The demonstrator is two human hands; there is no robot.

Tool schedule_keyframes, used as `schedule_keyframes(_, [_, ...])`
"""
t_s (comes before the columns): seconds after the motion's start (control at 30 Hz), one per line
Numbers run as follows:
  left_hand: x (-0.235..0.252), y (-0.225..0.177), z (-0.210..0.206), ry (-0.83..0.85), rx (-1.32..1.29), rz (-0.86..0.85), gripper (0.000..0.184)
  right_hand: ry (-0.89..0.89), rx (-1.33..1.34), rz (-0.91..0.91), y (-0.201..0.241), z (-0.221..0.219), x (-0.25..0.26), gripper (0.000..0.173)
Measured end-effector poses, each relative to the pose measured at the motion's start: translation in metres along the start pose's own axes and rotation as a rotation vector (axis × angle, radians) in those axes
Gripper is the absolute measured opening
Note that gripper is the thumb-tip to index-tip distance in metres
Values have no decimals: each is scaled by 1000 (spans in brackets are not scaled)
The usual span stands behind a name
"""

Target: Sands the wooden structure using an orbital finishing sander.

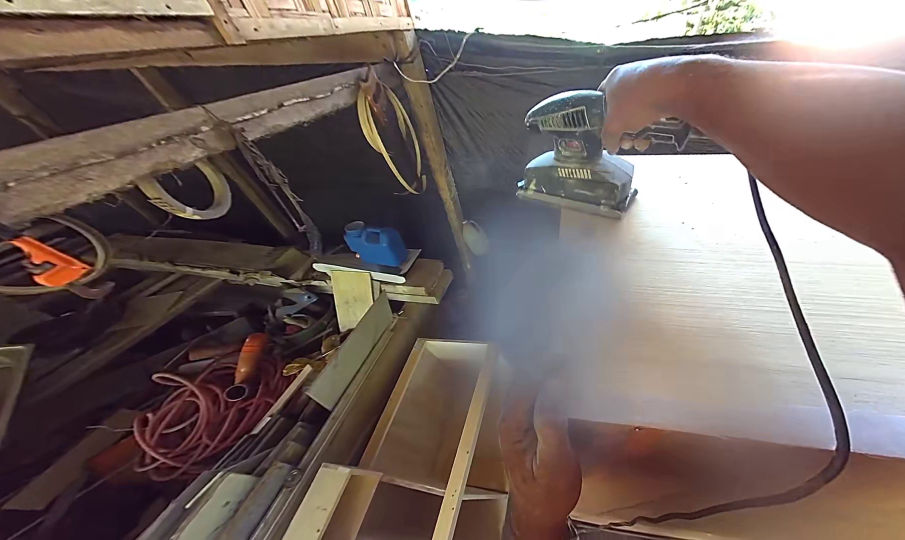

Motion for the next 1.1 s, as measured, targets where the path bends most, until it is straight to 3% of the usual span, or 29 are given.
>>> schedule_keyframes(0.17, [0, 0, 2, -20, 21, 6, 47, -16, -24, -35, -9, 1, 19, 16])
schedule_keyframes(0.33, [0, 0, 2, -12, 21, 15, 47, 50, 31, 111, 19, -6, -8, 31])
schedule_keyframes(0.53, [-2, -1, 4, -36, 16, 27, 48, -22, -14, -53, -3, 1, 12, 14])
schedule_keyframes(0.73, [-1, -1, 4, -26, 37, 20, 49, 55, 14, 95, 19, -8, 5, 21])
schedule_keyframes(0.93, [-1, -1, 3, -34, 35, 21, 48, -16, 0, -81, 7, 0, 21, 12])
schedule_keyframes(1.1, [-1, -3, 4, -24, 43, 26, 48, 47, 25, 89, 29, -9, 4, 17])
Point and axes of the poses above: each hand's wrist, its own x-axis towards the middle knuckle, its own z-axis out of the back of the hand, y = z × x, the point moved 9 cm from there along x, towards the middle knuckle, and after that the axes turned 12 degrees about z, right-handed, at the moved point
